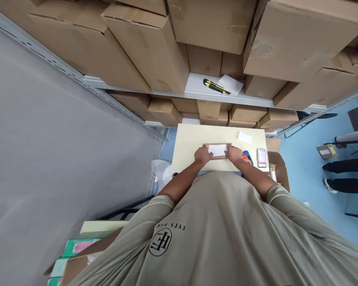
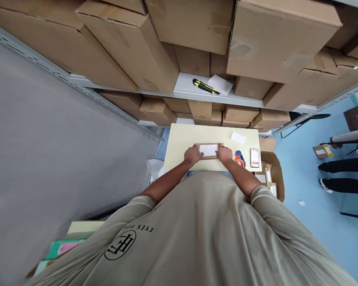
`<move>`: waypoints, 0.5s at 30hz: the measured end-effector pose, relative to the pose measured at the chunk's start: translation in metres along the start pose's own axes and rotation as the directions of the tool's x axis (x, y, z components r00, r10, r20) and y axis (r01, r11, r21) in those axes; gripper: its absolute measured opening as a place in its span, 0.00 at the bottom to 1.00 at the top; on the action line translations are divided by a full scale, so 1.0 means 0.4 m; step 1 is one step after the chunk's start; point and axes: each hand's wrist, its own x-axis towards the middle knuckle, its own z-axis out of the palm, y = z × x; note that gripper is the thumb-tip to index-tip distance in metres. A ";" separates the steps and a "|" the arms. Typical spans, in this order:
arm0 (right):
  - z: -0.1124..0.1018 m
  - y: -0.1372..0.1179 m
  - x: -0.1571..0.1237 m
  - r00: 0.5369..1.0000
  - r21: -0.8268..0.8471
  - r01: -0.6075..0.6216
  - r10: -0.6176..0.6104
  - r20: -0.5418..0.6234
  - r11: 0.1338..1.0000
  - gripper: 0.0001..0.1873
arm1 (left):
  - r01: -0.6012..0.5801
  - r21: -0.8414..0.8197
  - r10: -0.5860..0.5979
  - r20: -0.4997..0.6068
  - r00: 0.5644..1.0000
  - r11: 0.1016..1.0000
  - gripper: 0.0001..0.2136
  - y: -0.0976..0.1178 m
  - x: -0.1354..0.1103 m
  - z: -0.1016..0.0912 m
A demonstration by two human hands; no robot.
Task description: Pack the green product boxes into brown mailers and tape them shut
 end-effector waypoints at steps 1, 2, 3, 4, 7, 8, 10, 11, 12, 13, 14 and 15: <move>0.002 0.000 -0.006 0.996 -0.016 0.068 -0.069 -0.055 0.998 0.21 | -0.102 0.087 0.105 -0.028 0.994 0.991 0.21 0.007 -0.007 0.001; 0.008 -0.001 -0.011 0.980 -0.004 0.159 -0.158 -0.121 0.987 0.24 | -0.229 0.161 0.239 -0.047 0.970 0.960 0.22 0.015 -0.013 0.005; 0.018 -0.004 -0.014 0.950 0.020 0.261 -0.253 -0.182 0.965 0.26 | -0.358 0.212 0.376 -0.050 0.925 0.909 0.24 0.023 -0.019 0.013; 0.032 -0.008 -0.016 0.914 0.039 0.361 -0.345 -0.215 0.932 0.30 | -0.468 0.245 0.490 -0.035 0.871 0.849 0.27 0.029 -0.024 0.024; 0.084 -0.021 -0.017 0.855 0.077 0.503 -0.483 -0.190 0.861 0.44 | -0.624 0.271 0.624 0.096 0.775 0.733 0.41 0.027 -0.029 0.070; 0.102 -0.023 -0.017 0.857 0.071 0.506 -0.492 -0.156 0.860 0.47 | -0.639 0.271 0.625 0.145 0.767 0.720 0.45 0.018 -0.027 0.085; 0.132 -0.018 -0.021 0.869 0.031 0.491 -0.487 -0.092 0.871 0.51 | -0.649 0.271 0.616 0.207 0.760 0.711 0.47 -0.013 -0.021 0.109; 0.143 -0.009 -0.024 0.877 0.005 0.476 -0.475 -0.075 0.879 0.52 | -0.648 0.272 0.613 0.211 0.762 0.712 0.48 -0.031 -0.018 0.117; 0.152 0.002 -0.029 0.888 -0.021 0.454 -0.454 -0.072 0.891 0.52 | -0.641 0.274 0.610 0.200 0.767 0.716 0.48 -0.049 -0.014 0.122; 0.159 0.016 -0.034 0.901 -0.043 0.424 -0.426 -0.078 0.905 0.53 | -0.629 0.280 0.604 0.178 0.777 0.726 0.48 -0.066 -0.012 0.125; 0.165 0.032 -0.039 0.913 -0.062 0.395 -0.399 -0.088 0.917 0.53 | -0.608 0.287 0.592 0.152 0.792 0.740 0.48 -0.081 -0.011 0.127; 0.169 0.049 -0.044 0.921 -0.078 0.371 -0.377 -0.097 0.925 0.53 | -0.584 0.296 0.574 0.131 0.808 0.755 0.49 -0.093 -0.011 0.127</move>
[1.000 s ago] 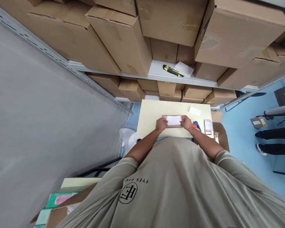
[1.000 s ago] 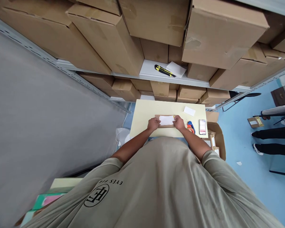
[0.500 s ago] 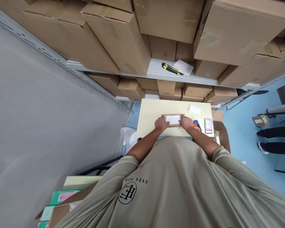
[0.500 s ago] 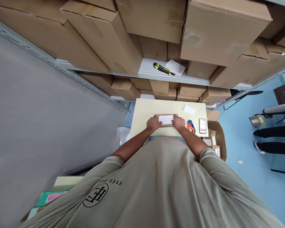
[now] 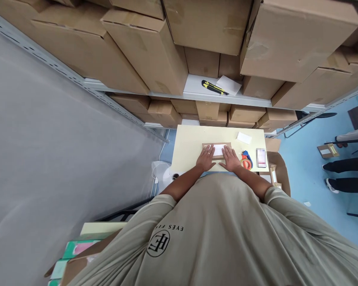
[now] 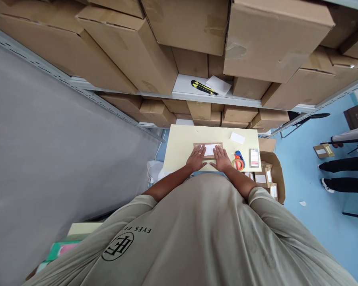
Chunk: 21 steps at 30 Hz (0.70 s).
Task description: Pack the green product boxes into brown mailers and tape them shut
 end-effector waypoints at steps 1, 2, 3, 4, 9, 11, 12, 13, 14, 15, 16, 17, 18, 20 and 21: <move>0.004 0.013 -0.011 1.000 -0.015 -0.017 0.017 -0.006 1.000 0.53 | 0.027 0.006 -0.027 -0.005 1.000 1.000 0.49 -0.007 -0.007 0.003; 0.007 0.026 -0.022 1.000 -0.023 -0.027 0.027 -0.010 0.999 0.54 | 0.050 0.011 -0.050 -0.004 0.999 0.999 0.49 -0.011 -0.014 0.006; 0.011 0.038 -0.032 0.999 -0.025 -0.035 0.034 -0.011 0.999 0.54 | 0.071 0.017 -0.071 0.001 0.997 0.997 0.48 -0.013 -0.021 0.008; 0.015 0.048 -0.041 0.999 -0.019 -0.042 0.042 -0.009 0.999 0.55 | 0.089 0.023 -0.089 0.006 0.996 0.996 0.48 -0.015 -0.029 0.009; 0.042 0.075 -0.087 0.993 0.093 -0.108 0.112 -0.041 0.990 0.53 | 0.168 0.076 -0.166 -0.024 0.986 0.983 0.53 -0.023 -0.059 0.004; 0.055 0.081 -0.114 0.983 0.153 -0.151 0.165 -0.081 0.977 0.52 | 0.170 0.093 -0.167 -0.036 0.985 0.981 0.56 -0.029 -0.051 -0.013; 0.061 0.083 -0.129 0.977 0.183 -0.170 0.190 -0.095 0.968 0.52 | 0.160 0.103 -0.157 -0.035 0.987 0.982 0.58 -0.032 -0.040 -0.024; 0.066 0.086 -0.145 0.972 0.212 -0.184 0.209 -0.104 0.960 0.52 | 0.144 0.113 -0.142 -0.027 0.990 0.983 0.59 -0.034 -0.025 -0.037; 0.070 0.089 -0.161 0.969 0.240 -0.191 0.223 -0.110 0.952 0.52 | 0.125 0.121 -0.125 -0.008 0.992 0.985 0.60 -0.036 -0.005 -0.050; 0.073 0.093 -0.176 0.966 0.265 -0.194 0.231 -0.115 0.945 0.52 | 0.109 0.128 -0.113 0.022 0.993 0.986 0.62 -0.036 0.017 -0.064; 0.075 0.096 -0.189 0.964 0.286 -0.194 0.236 -0.119 0.938 0.52 | 0.102 0.131 -0.110 0.061 0.992 0.986 0.63 -0.036 0.039 -0.075; 0.075 0.099 -0.201 0.963 0.306 -0.193 0.240 -0.124 0.932 0.52 | 0.103 0.129 -0.117 0.101 0.988 0.986 0.64 -0.034 0.060 -0.086; 0.074 0.103 -0.211 0.961 0.322 -0.191 0.243 -0.130 0.927 0.52 | 0.111 0.124 -0.128 0.136 0.982 0.986 0.64 -0.032 0.078 -0.094; 0.065 0.111 -0.224 0.959 0.347 -0.183 0.245 -0.143 0.920 0.53 | 0.133 0.112 -0.151 0.173 0.973 0.985 0.64 -0.027 0.101 -0.106; 0.057 0.117 -0.227 0.957 0.356 -0.178 0.245 -0.152 0.917 0.53 | 0.137 0.107 -0.154 0.173 0.973 0.985 0.63 -0.025 0.105 -0.111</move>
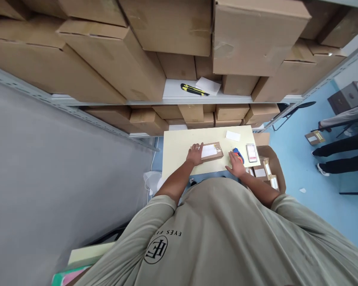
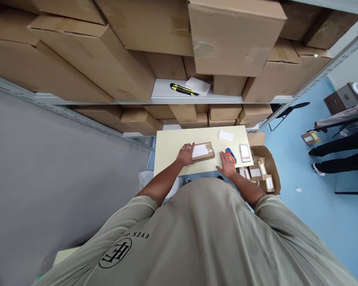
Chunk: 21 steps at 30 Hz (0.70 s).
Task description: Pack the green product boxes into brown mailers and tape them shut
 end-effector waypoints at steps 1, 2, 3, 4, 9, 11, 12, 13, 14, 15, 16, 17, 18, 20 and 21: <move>-0.014 0.002 0.003 1.000 0.008 0.004 -0.004 -0.015 1.000 0.54 | -0.004 -0.002 0.004 -0.009 1.000 1.000 0.61 0.001 -0.001 -0.006; -0.032 0.004 0.010 0.999 0.013 0.008 -0.007 -0.036 1.000 0.56 | -0.016 0.002 0.016 -0.024 1.000 1.000 0.60 0.002 -0.005 -0.012; -0.054 0.004 0.019 0.998 0.015 0.014 -0.013 -0.062 1.000 0.57 | -0.034 0.009 0.034 -0.043 0.998 0.999 0.59 0.004 -0.011 -0.020; -0.081 0.003 0.031 0.996 0.014 0.024 -0.023 -0.089 1.000 0.60 | -0.057 0.018 0.058 -0.066 0.996 0.998 0.58 0.008 -0.017 -0.030; -0.256 -0.028 0.084 0.985 -0.103 0.130 -0.141 -0.101 0.986 0.71 | -0.286 0.046 0.289 -0.214 0.933 0.957 0.56 0.089 -0.029 -0.117; -0.321 -0.047 0.081 0.986 -0.169 0.156 -0.162 -0.027 0.973 0.74 | -0.391 0.056 0.391 -0.265 0.882 0.919 0.56 0.152 -0.015 -0.159; -0.348 -0.054 0.072 0.988 -0.199 0.155 -0.157 0.006 0.968 0.75 | -0.429 0.064 0.429 -0.277 0.859 0.901 0.56 0.187 -0.005 -0.180; -0.370 -0.059 0.059 0.990 -0.228 0.144 -0.142 0.025 0.963 0.76 | -0.460 0.073 0.461 -0.281 0.842 0.885 0.57 0.224 0.007 -0.199; -0.387 -0.061 0.043 0.993 -0.256 0.121 -0.118 0.029 0.959 0.75 | -0.487 0.082 0.489 -0.278 0.827 0.870 0.57 0.261 0.019 -0.216; -0.402 -0.058 0.024 0.996 -0.281 0.087 -0.086 0.018 0.956 0.75 | -0.514 0.087 0.517 -0.271 0.812 0.853 0.57 0.297 0.032 -0.231; -0.415 -0.050 0.004 0.999 -0.301 0.045 -0.048 -0.004 0.953 0.73 | -0.542 0.087 0.544 -0.265 0.796 0.836 0.57 0.331 0.045 -0.244; -0.427 -0.035 -0.016 1.000 -0.312 -0.003 -0.006 -0.028 0.950 0.72 | -0.566 0.080 0.565 -0.266 0.781 0.820 0.57 0.362 0.057 -0.253; -0.439 -0.014 -0.037 0.998 -0.314 -0.058 0.044 -0.052 0.948 0.71 | -0.580 0.063 0.573 -0.278 0.771 0.812 0.57 0.390 0.070 -0.259; -0.472 0.049 -0.078 0.980 -0.293 -0.192 0.169 -0.101 0.937 0.70 | -0.561 0.005 0.528 -0.347 0.775 0.827 0.58 0.431 0.092 -0.262; -0.491 0.091 -0.100 0.961 -0.273 -0.272 0.245 -0.130 0.923 0.71 | -0.532 -0.037 0.476 -0.398 0.784 0.846 0.59 0.442 0.102 -0.259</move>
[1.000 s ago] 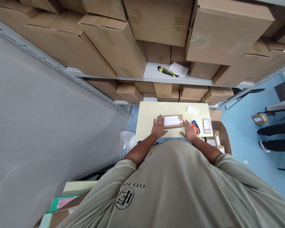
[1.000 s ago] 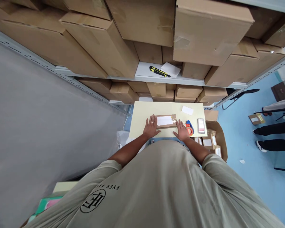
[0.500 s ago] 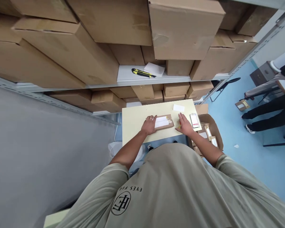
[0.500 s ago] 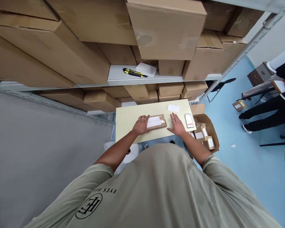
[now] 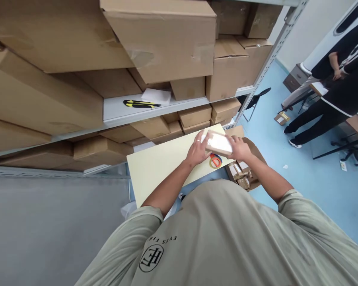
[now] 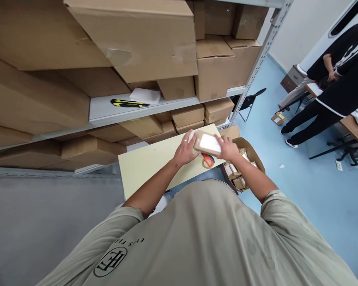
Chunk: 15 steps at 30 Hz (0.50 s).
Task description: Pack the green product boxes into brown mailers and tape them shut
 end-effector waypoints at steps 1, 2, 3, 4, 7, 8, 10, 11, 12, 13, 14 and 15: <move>-0.008 0.055 -0.008 0.995 0.009 -0.099 0.099 -0.021 0.995 0.71 | 0.055 -0.026 -0.057 -0.060 0.997 0.998 0.59 -0.001 0.007 0.010; -0.015 0.114 -0.018 0.979 0.016 -0.197 0.197 -0.055 0.980 0.70 | 0.107 -0.054 -0.113 -0.113 0.987 0.993 0.59 -0.006 0.008 0.022; -0.022 0.175 -0.028 0.955 0.019 -0.280 0.281 -0.092 0.960 0.69 | 0.150 -0.080 -0.161 -0.152 0.975 0.985 0.58 -0.016 0.004 0.035; -0.027 0.236 -0.041 0.929 0.021 -0.348 0.348 -0.125 0.937 0.69 | 0.184 -0.104 -0.200 -0.173 0.964 0.977 0.58 -0.029 -0.007 0.049; -0.030 0.395 -0.085 0.846 0.016 -0.506 0.500 -0.186 0.862 0.68 | 0.264 -0.150 -0.286 -0.157 0.945 0.953 0.59 -0.081 -0.067 0.101; -0.026 0.438 -0.100 0.821 0.016 -0.545 0.538 -0.190 0.838 0.67 | 0.290 -0.159 -0.312 -0.141 0.940 0.944 0.59 -0.100 -0.094 0.120; -0.011 0.507 -0.126 0.788 0.023 -0.595 0.588 -0.184 0.804 0.68 | 0.354 -0.174 -0.375 -0.106 0.921 0.919 0.59 -0.136 -0.154 0.158; -0.001 0.534 -0.136 0.773 0.033 -0.614 0.610 -0.177 0.788 0.68 | 0.394 -0.184 -0.415 -0.090 0.906 0.901 0.59 -0.152 -0.185 0.175; 0.011 0.558 -0.143 0.758 0.050 -0.631 0.629 -0.170 0.774 0.68 | 0.437 -0.192 -0.457 -0.073 0.887 0.879 0.59 -0.166 -0.216 0.191; 0.024 0.578 -0.147 0.747 0.072 -0.643 0.645 -0.164 0.763 0.68 | 0.478 -0.198 -0.497 -0.056 0.866 0.856 0.59 -0.179 -0.246 0.205; 0.038 0.596 -0.148 0.739 0.101 -0.648 0.655 -0.157 0.755 0.69 | 0.516 -0.200 -0.533 -0.041 0.845 0.833 0.59 -0.190 -0.275 0.218; 0.052 0.610 -0.145 0.735 0.136 -0.647 0.662 -0.147 0.750 0.71 | 0.548 -0.197 -0.563 -0.028 0.826 0.813 0.59 -0.199 -0.302 0.228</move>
